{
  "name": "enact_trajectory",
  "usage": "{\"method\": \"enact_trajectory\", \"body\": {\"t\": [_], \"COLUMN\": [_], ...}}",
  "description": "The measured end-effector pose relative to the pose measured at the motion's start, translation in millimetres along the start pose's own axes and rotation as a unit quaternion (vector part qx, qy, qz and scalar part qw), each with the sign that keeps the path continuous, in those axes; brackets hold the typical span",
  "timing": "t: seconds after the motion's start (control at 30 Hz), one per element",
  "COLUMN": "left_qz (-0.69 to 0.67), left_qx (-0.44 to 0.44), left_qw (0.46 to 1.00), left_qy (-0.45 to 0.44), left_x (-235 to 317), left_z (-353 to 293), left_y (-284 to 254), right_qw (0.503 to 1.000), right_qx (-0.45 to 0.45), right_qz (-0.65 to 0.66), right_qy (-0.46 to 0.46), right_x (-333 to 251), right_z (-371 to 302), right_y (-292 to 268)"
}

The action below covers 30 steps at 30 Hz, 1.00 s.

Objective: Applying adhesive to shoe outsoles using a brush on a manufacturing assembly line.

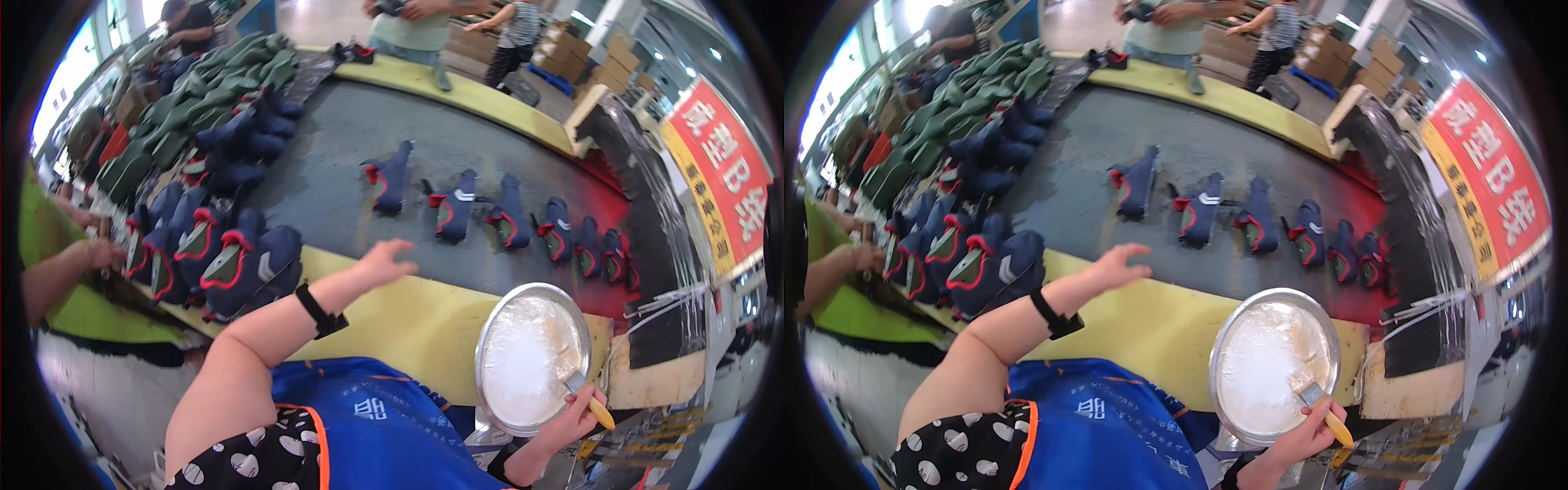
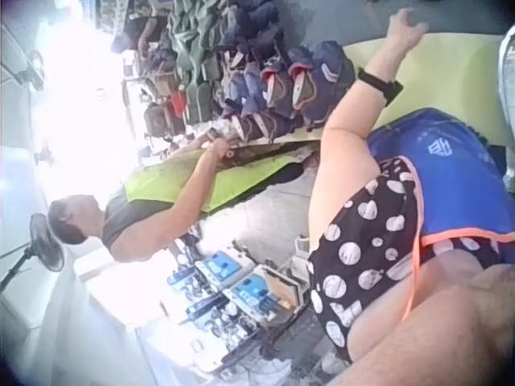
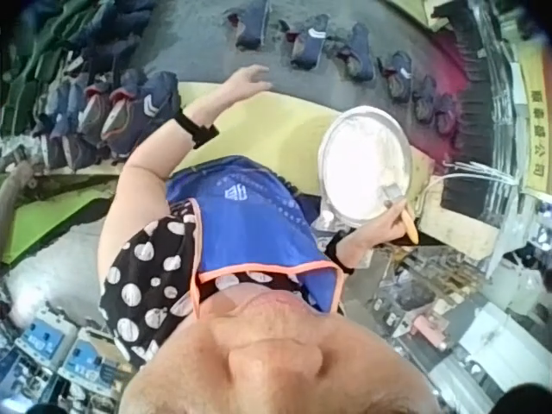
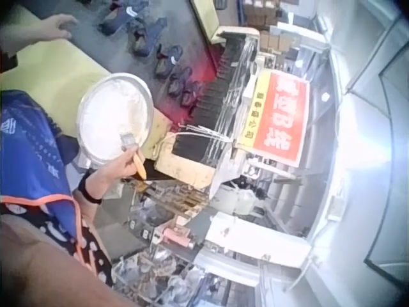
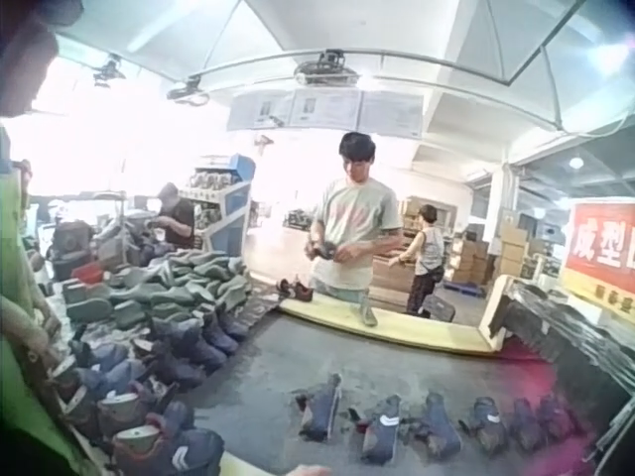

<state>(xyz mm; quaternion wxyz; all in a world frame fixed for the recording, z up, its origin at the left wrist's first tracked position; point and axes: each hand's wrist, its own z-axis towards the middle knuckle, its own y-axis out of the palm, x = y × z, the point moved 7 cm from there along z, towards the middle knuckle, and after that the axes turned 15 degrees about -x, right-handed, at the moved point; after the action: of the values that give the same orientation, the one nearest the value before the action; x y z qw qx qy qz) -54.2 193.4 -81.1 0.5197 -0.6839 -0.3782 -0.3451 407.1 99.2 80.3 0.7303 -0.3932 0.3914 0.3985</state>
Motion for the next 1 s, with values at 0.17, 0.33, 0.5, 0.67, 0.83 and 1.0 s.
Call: {"method": "enact_trajectory", "body": {"t": [0.17,0.33,0.5,0.67,0.83,1.0], "left_qz": [0.207,0.514,0.545,0.622,0.542,0.444], "left_qx": [0.012,0.294,0.307,0.209,0.098,0.159], "left_qw": [0.978,0.802,0.727,0.681,0.773,0.848], "left_qy": [0.015,-0.078,-0.283,-0.325,-0.315,-0.241], "left_x": [41.7,65.0,34.9,26.2,49.3,86.1], "left_z": [-144.6,-234.8,-278.0,-258.0,-247.0,-238.3], "left_y": [9.2,-54.8,-99.4,-110.2,-126.0,-129.4], "right_qw": [0.999,0.999,0.998,0.998,0.998,0.998], "right_qx": [0.001,-0.041,-0.043,-0.038,-0.046,-0.026], "right_qz": [-0.019,-0.028,-0.026,0.042,0.032,0.048], "right_qy": [0.03,0.005,-0.028,-0.033,-0.015,0.001], "right_x": [2.7,-5.0,-14.7,-16.4,-13.5,-5.7], "right_z": [3.3,10.1,16.0,6.6,-4.3,-5.7], "right_y": [6.4,22.0,33.3,35.9,21.2,4.4]}}
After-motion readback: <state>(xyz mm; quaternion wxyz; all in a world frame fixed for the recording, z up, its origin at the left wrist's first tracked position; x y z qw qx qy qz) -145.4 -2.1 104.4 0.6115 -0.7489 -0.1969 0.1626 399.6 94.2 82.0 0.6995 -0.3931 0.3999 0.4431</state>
